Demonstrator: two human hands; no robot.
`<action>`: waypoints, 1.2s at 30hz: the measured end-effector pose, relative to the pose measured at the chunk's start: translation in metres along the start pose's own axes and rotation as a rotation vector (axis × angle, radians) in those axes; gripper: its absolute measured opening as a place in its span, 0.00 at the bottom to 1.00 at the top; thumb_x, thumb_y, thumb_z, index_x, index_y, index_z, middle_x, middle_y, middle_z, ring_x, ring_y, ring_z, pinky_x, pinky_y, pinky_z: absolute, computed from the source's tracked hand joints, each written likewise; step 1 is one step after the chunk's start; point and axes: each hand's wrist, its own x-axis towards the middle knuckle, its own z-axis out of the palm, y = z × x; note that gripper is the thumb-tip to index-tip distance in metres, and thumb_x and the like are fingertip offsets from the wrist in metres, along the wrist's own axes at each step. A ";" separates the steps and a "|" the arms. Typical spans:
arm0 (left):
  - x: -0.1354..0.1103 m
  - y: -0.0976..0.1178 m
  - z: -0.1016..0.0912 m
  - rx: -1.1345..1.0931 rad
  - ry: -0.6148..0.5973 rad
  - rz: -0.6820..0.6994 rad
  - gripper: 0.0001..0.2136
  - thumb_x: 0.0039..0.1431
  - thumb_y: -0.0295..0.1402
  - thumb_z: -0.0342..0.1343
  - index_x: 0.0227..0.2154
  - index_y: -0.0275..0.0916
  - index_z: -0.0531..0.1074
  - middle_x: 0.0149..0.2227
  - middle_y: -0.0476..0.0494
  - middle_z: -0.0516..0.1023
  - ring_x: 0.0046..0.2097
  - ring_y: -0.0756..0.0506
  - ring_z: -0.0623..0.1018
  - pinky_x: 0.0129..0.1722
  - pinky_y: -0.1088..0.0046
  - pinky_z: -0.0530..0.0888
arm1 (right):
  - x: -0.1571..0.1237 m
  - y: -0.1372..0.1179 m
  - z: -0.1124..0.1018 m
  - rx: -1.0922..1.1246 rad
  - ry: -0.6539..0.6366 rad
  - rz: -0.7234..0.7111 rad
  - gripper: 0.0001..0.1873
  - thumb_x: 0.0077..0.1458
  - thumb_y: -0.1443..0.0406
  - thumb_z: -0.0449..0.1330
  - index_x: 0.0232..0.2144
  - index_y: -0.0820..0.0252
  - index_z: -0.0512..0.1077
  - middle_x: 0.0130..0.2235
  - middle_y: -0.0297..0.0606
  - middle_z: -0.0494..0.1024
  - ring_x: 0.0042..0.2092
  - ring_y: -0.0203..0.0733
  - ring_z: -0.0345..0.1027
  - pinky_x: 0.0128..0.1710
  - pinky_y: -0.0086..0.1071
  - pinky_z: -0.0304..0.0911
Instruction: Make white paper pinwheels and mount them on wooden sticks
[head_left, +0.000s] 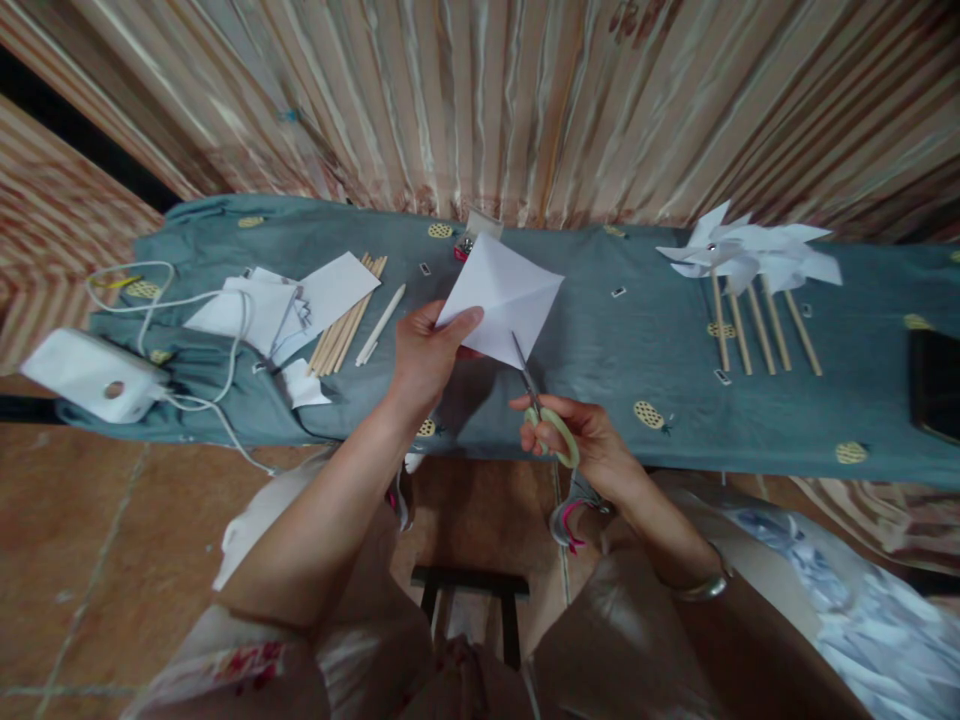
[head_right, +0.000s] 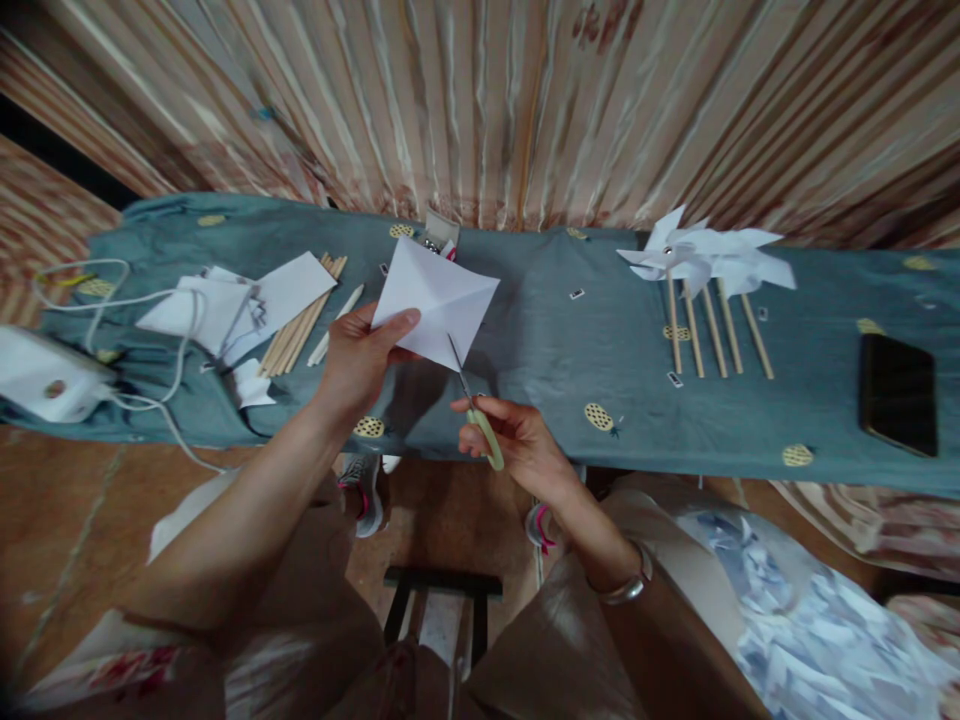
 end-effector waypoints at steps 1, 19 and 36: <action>0.000 0.000 0.000 0.001 -0.004 -0.003 0.14 0.49 0.42 0.68 0.29 0.36 0.75 0.29 0.44 0.78 0.32 0.41 0.80 0.28 0.67 0.78 | 0.000 0.000 0.000 0.015 0.003 0.006 0.24 0.46 0.49 0.71 0.41 0.58 0.79 0.25 0.31 0.75 0.26 0.34 0.68 0.29 0.31 0.67; -0.002 -0.003 0.001 -0.032 -0.054 -0.036 0.11 0.47 0.38 0.66 0.31 0.36 0.77 0.30 0.46 0.80 0.30 0.45 0.79 0.25 0.72 0.78 | 0.002 0.002 -0.002 0.002 0.018 0.001 0.20 0.46 0.52 0.72 0.39 0.55 0.79 0.25 0.30 0.77 0.25 0.33 0.68 0.28 0.31 0.69; -0.005 -0.002 0.004 -0.043 -0.047 -0.063 0.10 0.47 0.36 0.65 0.31 0.37 0.77 0.29 0.47 0.80 0.30 0.45 0.79 0.25 0.73 0.78 | 0.002 0.001 0.001 0.047 0.038 0.019 0.21 0.43 0.50 0.73 0.37 0.56 0.79 0.24 0.30 0.76 0.24 0.32 0.68 0.26 0.30 0.69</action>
